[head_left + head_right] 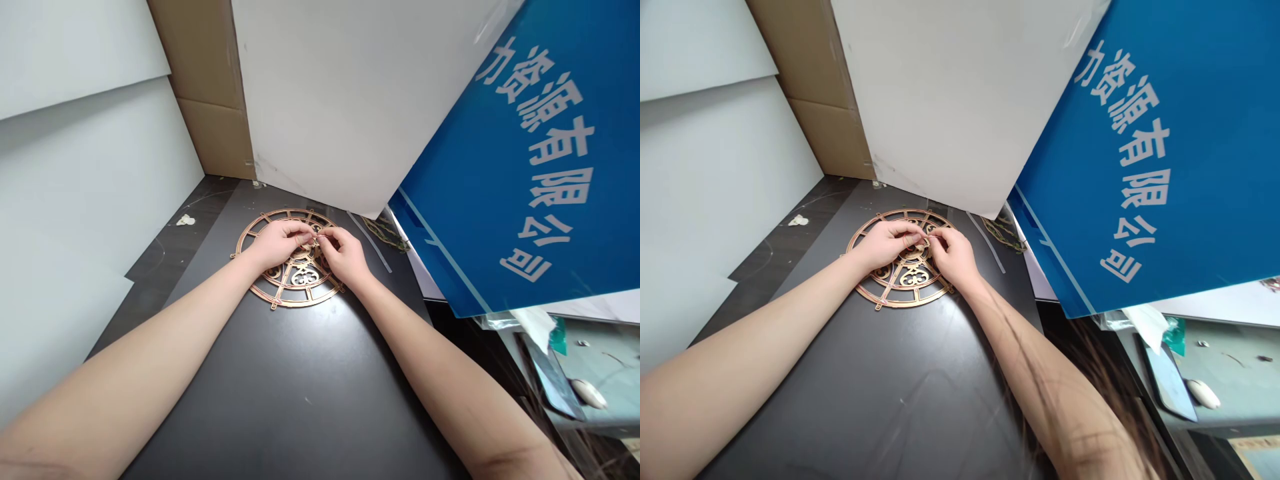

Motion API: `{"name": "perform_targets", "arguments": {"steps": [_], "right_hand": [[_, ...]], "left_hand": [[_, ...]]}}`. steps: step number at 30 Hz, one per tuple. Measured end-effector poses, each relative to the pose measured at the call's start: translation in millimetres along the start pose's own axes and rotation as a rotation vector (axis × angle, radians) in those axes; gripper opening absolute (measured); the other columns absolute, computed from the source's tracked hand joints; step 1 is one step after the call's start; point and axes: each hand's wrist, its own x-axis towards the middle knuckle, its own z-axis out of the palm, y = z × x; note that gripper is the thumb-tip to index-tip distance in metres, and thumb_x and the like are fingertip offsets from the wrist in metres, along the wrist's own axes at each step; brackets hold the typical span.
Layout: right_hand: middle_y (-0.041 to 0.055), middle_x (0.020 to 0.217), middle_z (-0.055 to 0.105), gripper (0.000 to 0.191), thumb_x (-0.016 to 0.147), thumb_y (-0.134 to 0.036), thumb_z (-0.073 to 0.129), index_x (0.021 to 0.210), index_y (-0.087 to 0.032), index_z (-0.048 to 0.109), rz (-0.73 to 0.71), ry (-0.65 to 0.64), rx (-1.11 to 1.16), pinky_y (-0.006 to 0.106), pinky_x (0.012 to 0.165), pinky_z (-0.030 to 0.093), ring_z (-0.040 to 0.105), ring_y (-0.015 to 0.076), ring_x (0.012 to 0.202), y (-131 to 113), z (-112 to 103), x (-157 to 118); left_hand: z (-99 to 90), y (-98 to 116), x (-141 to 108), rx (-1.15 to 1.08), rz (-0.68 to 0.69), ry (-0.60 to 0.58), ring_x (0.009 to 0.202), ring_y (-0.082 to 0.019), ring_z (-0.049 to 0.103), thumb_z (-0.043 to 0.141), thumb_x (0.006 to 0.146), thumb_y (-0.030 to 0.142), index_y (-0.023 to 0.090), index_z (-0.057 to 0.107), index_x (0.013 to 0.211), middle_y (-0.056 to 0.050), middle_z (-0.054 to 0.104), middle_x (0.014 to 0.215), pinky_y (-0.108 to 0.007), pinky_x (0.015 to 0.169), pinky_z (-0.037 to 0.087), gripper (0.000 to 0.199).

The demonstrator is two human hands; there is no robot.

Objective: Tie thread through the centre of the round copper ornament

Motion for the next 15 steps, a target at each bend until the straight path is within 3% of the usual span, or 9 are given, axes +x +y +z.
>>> {"name": "perform_targets", "arguments": {"steps": [7,11,15], "right_hand": [[0.0048,0.095,0.064,0.031,0.090,-0.044,0.062,0.105,-0.020,0.076,0.003,0.014,-0.020,0.026,0.081,0.047,0.055,0.0092,0.083,-3.7,-0.3,-0.4],[0.0053,0.097,0.064,0.036,0.091,-0.050,0.063,0.106,-0.021,0.077,0.005,0.005,-0.017,0.027,0.083,0.047,0.056,0.0100,0.087,-5.9,-2.3,-1.3],[0.0065,0.102,0.066,0.037,0.098,-0.047,0.051,0.106,-0.021,0.076,-0.022,0.015,-0.014,0.031,0.092,0.048,0.060,0.0127,0.097,-2.7,-2.9,-0.3]], "left_hand": [[-0.7,3.1,-0.6,0.094,0.015,0.021,0.101,-0.007,0.065,0.064,0.091,0.057,0.018,0.079,0.115,-0.005,0.070,0.116,-0.016,0.090,0.050,0.048],[-0.4,3.9,-0.9,0.100,0.012,0.034,0.102,-0.007,0.064,0.063,0.091,0.056,0.017,0.078,0.117,-0.006,0.070,0.117,-0.016,0.090,0.051,0.049],[-0.6,3.7,-1.1,0.107,0.010,0.032,0.102,-0.007,0.065,0.063,0.091,0.058,0.016,0.077,0.116,-0.007,0.070,0.118,-0.017,0.093,0.052,0.050]]}}
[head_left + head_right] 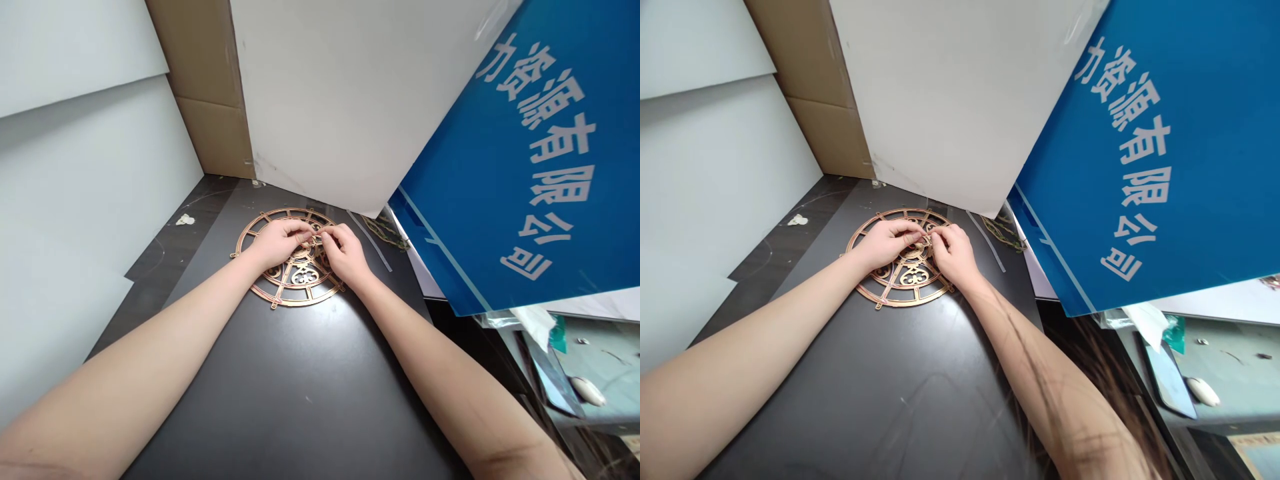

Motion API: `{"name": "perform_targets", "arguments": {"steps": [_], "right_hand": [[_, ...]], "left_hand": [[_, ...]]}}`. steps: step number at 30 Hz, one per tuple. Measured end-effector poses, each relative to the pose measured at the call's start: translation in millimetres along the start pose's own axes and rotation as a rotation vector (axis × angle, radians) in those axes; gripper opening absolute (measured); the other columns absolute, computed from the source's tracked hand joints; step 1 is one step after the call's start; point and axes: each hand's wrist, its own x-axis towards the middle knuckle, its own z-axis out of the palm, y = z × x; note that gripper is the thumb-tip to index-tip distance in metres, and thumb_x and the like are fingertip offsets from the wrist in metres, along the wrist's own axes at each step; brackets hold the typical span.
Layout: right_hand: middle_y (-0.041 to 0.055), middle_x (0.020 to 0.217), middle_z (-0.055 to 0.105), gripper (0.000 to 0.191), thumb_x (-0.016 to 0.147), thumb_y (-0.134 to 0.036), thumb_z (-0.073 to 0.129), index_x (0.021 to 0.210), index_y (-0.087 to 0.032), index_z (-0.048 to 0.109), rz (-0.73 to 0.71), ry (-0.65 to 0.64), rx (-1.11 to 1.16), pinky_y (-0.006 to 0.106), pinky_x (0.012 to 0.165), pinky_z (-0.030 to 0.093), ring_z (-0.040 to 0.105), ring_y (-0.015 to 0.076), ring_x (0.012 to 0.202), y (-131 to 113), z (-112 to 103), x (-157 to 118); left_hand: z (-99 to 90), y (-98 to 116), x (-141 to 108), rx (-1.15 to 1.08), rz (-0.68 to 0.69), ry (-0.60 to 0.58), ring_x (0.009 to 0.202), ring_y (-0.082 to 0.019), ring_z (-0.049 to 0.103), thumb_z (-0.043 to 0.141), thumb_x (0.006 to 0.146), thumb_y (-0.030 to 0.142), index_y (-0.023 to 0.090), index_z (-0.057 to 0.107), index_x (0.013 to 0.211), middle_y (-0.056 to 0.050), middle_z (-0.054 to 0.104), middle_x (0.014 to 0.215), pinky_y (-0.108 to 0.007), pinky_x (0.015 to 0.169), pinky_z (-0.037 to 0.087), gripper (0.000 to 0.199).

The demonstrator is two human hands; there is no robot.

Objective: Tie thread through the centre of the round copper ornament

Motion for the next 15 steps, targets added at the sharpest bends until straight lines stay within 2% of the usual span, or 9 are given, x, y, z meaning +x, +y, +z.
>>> {"name": "perform_targets", "arguments": {"steps": [5,15], "right_hand": [[0.0069,0.108,0.067,0.033,0.099,-0.040,0.049,0.108,-0.021,0.074,0.000,0.013,-0.017,0.033,0.099,0.048,0.060,0.0146,0.103,5.3,1.8,1.0],[0.0067,0.112,0.068,0.032,0.100,-0.038,0.049,0.108,-0.021,0.075,-0.011,0.027,0.027,0.033,0.102,0.050,0.062,0.0138,0.109,7.8,2.2,1.1]], "left_hand": [[0.0,-1.0,0.1,0.009,-0.008,0.000,0.101,-0.007,0.065,0.063,0.093,0.056,0.016,0.076,0.116,-0.006,0.069,0.118,-0.017,0.094,0.052,0.048],[0.2,1.6,0.4,0.006,-0.010,-0.003,0.099,-0.006,0.064,0.063,0.094,0.052,0.015,0.076,0.116,-0.006,0.069,0.117,-0.017,0.095,0.051,0.045]]}}
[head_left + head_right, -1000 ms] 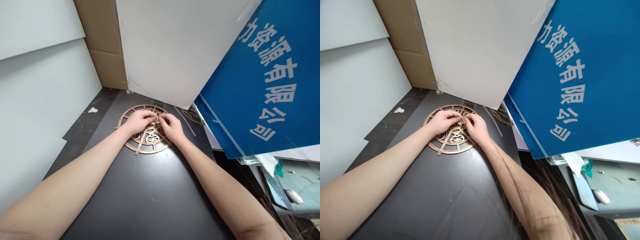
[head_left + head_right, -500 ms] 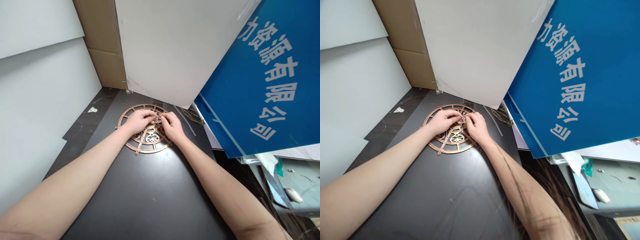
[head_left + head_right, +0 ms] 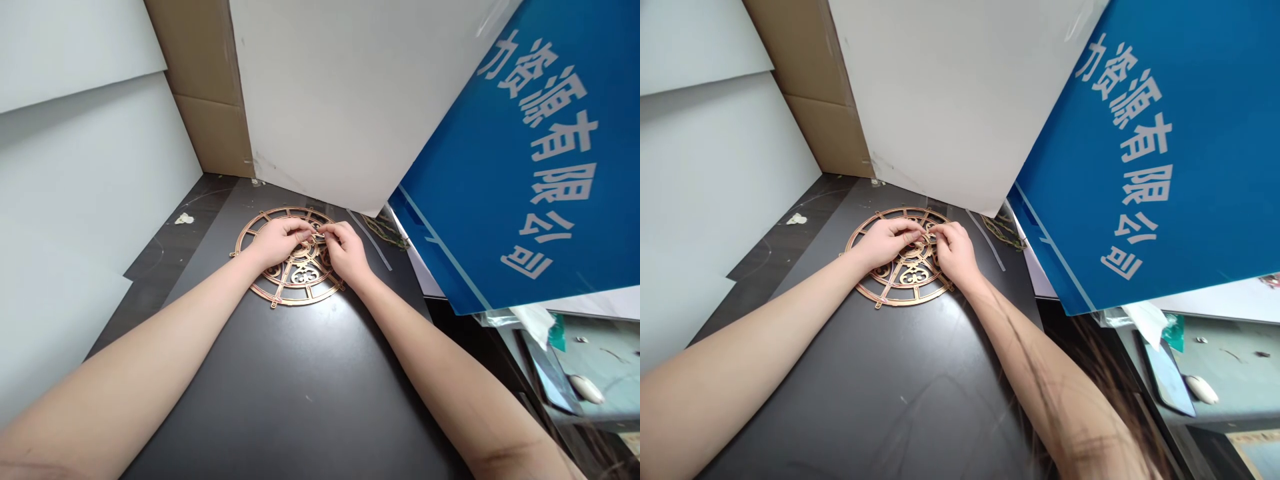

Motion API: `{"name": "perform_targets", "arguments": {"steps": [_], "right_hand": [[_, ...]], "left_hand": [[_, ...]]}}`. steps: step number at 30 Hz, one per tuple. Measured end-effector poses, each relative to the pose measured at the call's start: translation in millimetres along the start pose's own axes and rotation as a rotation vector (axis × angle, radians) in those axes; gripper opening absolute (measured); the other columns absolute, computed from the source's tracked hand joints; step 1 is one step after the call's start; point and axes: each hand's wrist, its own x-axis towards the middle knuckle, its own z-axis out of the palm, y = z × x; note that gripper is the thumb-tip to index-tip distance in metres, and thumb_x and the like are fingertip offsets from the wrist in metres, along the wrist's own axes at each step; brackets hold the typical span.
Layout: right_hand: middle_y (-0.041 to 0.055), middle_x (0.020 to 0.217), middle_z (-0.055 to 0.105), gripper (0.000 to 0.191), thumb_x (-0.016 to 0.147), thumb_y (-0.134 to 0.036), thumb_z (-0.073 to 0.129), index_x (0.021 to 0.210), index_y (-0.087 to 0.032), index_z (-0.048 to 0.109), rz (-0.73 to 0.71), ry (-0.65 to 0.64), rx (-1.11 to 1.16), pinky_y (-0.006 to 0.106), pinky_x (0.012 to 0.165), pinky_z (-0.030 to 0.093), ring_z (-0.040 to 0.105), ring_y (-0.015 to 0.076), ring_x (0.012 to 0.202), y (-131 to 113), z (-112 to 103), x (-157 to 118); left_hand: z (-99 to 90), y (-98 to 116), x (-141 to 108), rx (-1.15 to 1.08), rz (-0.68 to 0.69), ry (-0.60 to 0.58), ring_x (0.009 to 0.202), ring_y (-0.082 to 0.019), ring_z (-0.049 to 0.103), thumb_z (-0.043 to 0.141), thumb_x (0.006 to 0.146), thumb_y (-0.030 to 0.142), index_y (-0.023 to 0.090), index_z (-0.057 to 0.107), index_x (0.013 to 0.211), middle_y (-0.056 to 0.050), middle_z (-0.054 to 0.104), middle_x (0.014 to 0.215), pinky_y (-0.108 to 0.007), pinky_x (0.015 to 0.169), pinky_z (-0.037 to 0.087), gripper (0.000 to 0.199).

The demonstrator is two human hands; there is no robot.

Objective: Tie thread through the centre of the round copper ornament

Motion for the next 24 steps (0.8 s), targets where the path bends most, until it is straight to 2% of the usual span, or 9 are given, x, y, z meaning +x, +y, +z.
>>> {"name": "perform_targets", "arguments": {"steps": [7,11,18,24], "right_hand": [[0.0036,0.112,0.070,0.029,0.098,-0.032,0.050,0.107,-0.021,0.075,-0.023,0.045,0.036,0.026,0.098,0.052,0.065,0.0103,0.105,-3.0,-1.4,-1.2],[0.0032,0.112,0.072,0.030,0.096,-0.033,0.052,0.109,-0.021,0.076,0.006,0.067,0.050,0.026,0.096,0.052,0.065,0.0107,0.103,-4.6,-2.1,-1.5],[0.0028,0.110,0.073,0.031,0.091,-0.036,0.055,0.109,-0.020,0.075,0.148,0.076,0.220,0.028,0.097,0.053,0.068,0.0117,0.101,-3.8,-0.5,-0.6],[0.0039,0.106,0.073,0.034,0.084,-0.037,0.059,0.107,-0.017,0.073,0.263,0.159,0.333,0.028,0.095,0.052,0.068,0.0130,0.099,-4.5,-1.2,2.3]], "left_hand": [[0.0,-0.5,-0.3,0.050,-0.025,0.021,0.101,-0.006,0.065,0.062,0.094,0.053,0.019,0.077,0.116,-0.004,0.070,0.118,-0.018,0.093,0.050,0.043],[0.3,-2.1,0.6,0.056,-0.027,0.026,0.104,-0.008,0.067,0.062,0.094,0.053,0.021,0.077,0.116,-0.003,0.070,0.119,-0.020,0.095,0.051,0.042],[3.0,-7.8,2.1,-0.078,-0.020,0.014,0.107,-0.010,0.069,0.064,0.093,0.055,0.017,0.075,0.122,-0.007,0.071,0.117,-0.025,0.101,0.055,0.049],[2.6,-5.2,3.1,-0.186,-0.026,0.063,0.107,-0.009,0.070,0.064,0.095,0.054,0.015,0.073,0.127,-0.009,0.070,0.120,-0.023,0.102,0.056,0.051]]}}
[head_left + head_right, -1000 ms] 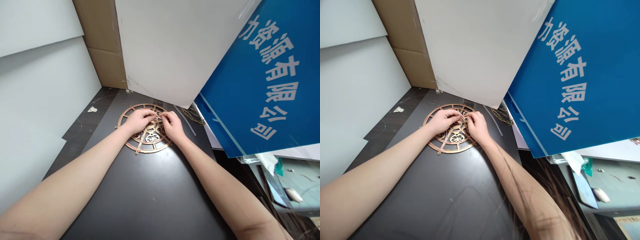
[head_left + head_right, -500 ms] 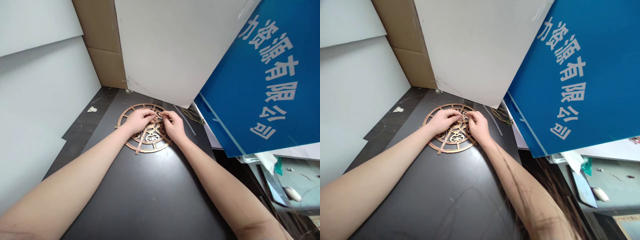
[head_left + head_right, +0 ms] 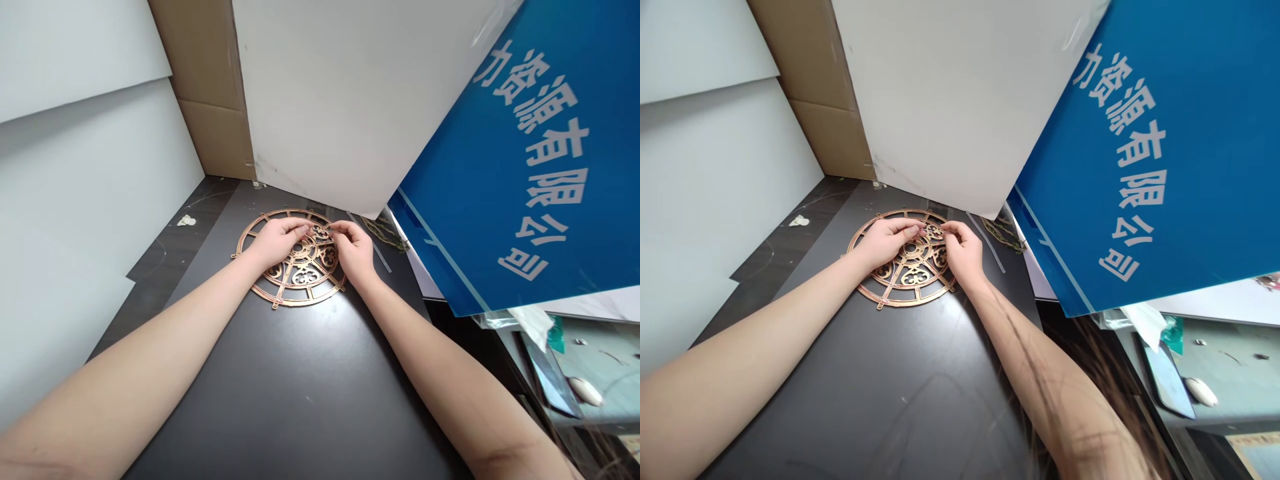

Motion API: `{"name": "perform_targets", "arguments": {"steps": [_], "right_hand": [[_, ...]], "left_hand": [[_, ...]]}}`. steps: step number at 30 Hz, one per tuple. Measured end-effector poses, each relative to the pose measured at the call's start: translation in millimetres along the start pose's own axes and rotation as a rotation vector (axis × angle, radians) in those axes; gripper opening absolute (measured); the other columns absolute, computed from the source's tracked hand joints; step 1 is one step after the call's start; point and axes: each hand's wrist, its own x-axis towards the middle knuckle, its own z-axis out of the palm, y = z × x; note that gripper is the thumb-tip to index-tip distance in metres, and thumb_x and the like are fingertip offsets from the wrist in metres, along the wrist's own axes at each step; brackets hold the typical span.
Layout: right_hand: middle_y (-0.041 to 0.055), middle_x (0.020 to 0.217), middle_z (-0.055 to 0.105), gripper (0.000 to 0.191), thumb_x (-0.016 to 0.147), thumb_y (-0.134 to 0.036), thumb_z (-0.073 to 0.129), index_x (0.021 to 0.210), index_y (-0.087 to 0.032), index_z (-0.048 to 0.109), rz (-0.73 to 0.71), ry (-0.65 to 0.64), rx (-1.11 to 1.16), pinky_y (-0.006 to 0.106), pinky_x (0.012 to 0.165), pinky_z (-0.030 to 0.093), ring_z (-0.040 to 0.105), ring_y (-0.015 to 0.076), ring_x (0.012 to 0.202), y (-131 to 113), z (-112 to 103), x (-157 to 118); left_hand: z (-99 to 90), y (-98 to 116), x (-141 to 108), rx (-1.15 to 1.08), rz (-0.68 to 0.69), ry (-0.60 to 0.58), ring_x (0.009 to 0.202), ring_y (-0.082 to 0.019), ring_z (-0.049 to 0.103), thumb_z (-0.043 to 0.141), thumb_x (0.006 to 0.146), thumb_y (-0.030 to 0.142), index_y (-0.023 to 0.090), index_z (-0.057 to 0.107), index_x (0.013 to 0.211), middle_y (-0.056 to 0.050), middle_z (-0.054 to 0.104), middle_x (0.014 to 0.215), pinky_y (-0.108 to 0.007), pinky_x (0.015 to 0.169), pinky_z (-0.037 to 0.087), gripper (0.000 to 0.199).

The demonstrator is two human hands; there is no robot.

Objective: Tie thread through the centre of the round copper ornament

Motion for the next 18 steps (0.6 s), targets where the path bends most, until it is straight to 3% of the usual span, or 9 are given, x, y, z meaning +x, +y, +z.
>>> {"name": "perform_targets", "arguments": {"steps": [6,11,18], "right_hand": [[0.0043,0.094,0.071,0.036,0.076,-0.033,0.056,0.103,-0.014,0.071,0.066,0.076,0.057,0.024,0.082,0.050,0.064,0.0119,0.088,-4,-3,3],[0.0027,0.084,0.066,0.037,0.074,-0.031,0.052,0.100,-0.014,0.070,0.116,0.123,0.102,0.022,0.073,0.044,0.056,0.0088,0.076,5,-6,9],[0.0016,0.082,0.061,0.036,0.073,-0.031,0.049,0.100,-0.014,0.066,0.138,0.141,0.139,0.020,0.071,0.041,0.051,0.0068,0.073,15,-8,15]], "left_hand": [[4.0,5,0,-0.251,-0.060,0.048,0.105,-0.009,0.071,0.070,0.091,0.051,0.011,0.070,0.129,-0.011,0.070,0.116,-0.019,0.094,0.058,0.055],[1.8,9,-2,-0.233,-0.045,0.108,0.079,-0.003,0.064,0.068,0.091,0.052,0.006,0.070,0.120,-0.011,0.070,0.100,-0.013,0.074,0.052,0.054],[-3.5,11,-4,-0.292,-0.012,0.104,0.073,-0.005,0.063,0.065,0.089,0.044,0.006,0.068,0.120,-0.009,0.067,0.090,-0.015,0.068,0.052,0.049]]}}
